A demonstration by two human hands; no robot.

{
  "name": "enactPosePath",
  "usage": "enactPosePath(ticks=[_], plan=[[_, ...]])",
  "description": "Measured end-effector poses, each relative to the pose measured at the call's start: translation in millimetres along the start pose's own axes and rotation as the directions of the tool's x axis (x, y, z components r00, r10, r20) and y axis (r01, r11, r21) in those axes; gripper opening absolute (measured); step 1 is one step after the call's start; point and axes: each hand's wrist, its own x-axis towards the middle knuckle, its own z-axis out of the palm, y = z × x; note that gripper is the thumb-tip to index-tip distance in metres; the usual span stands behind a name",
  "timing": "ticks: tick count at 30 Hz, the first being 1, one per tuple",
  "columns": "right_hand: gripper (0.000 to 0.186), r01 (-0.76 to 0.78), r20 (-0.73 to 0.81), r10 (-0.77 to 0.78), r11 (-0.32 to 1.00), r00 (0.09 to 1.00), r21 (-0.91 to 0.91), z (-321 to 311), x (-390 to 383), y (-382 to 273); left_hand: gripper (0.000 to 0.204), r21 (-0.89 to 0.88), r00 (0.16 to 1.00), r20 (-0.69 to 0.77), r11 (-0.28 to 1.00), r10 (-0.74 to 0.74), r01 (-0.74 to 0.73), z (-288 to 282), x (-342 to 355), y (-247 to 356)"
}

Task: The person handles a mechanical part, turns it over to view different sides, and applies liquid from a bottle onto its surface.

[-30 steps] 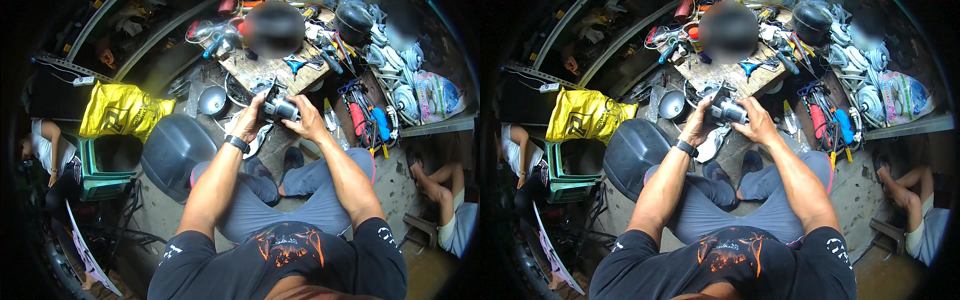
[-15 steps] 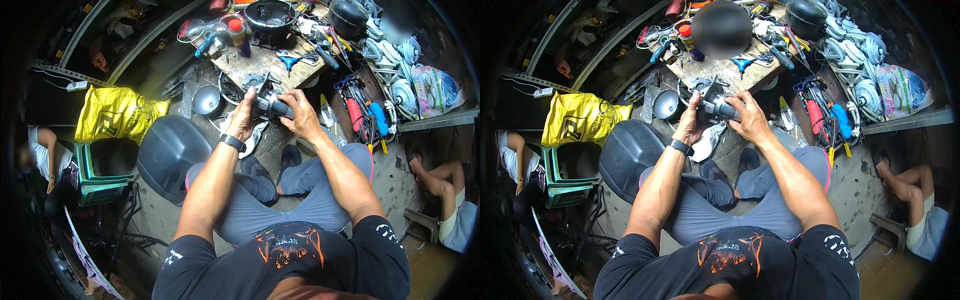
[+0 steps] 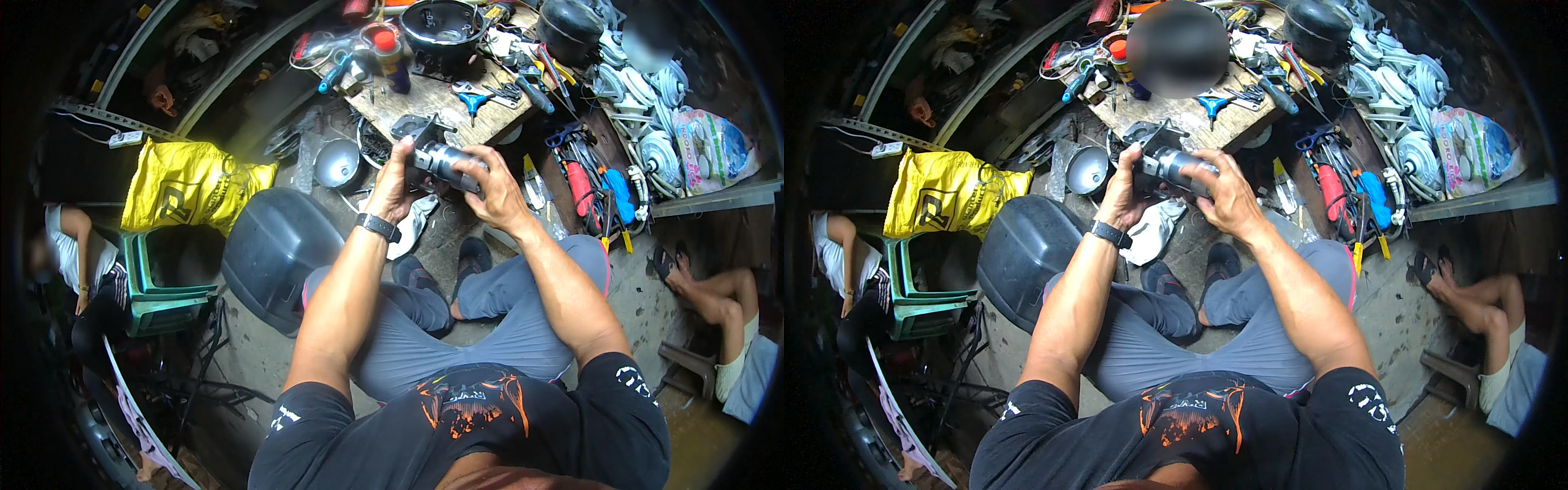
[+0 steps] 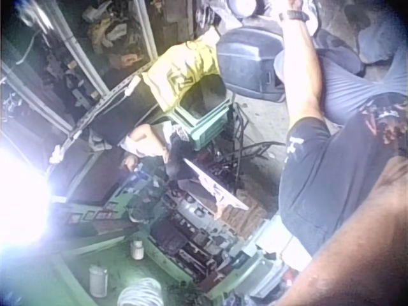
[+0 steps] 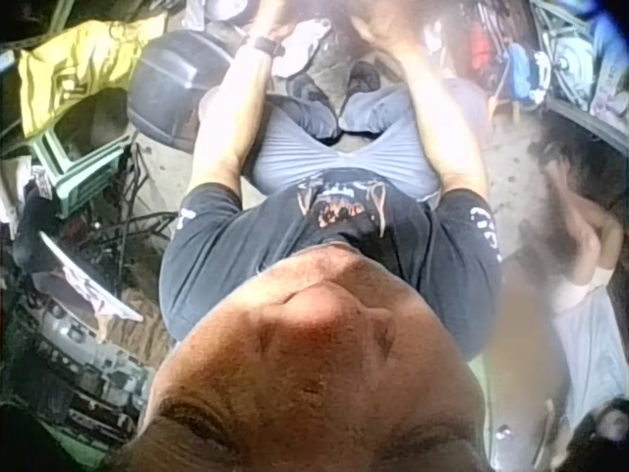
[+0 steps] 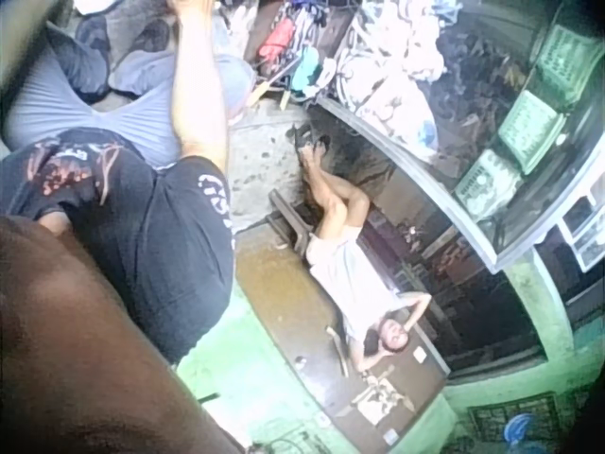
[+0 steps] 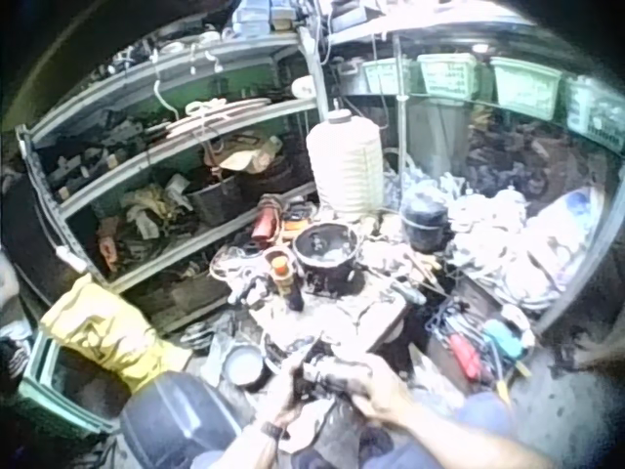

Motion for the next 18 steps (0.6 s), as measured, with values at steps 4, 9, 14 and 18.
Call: enactPosePath(ticks=[4,9,14,18], plan=[[0.076,0.037,-0.047,-0.042,0.994,0.998,-0.103,-2,3,-2,0.072,-0.097,1.000,0.018,0.995,0.008,-0.007,3,3,1],[0.058,-0.105,-0.002,0.106,0.994,0.994,0.033,-3,4,-1,0.063,-0.107,0.999,0.040,0.994,-0.025,0.029,-1,6,8],[0.071,-0.898,0.687,0.670,-0.068,0.283,0.435,-21,13,14,0.058,0.008,0.999,0.039,1.000,-0.020,0.020,5,3,2],[0.071,-0.268,0.108,0.259,0.960,0.960,0.078,-18,1,-7,0.055,0.121,0.998,0.050,0.991,0.049,-0.055,6,-4,1]])
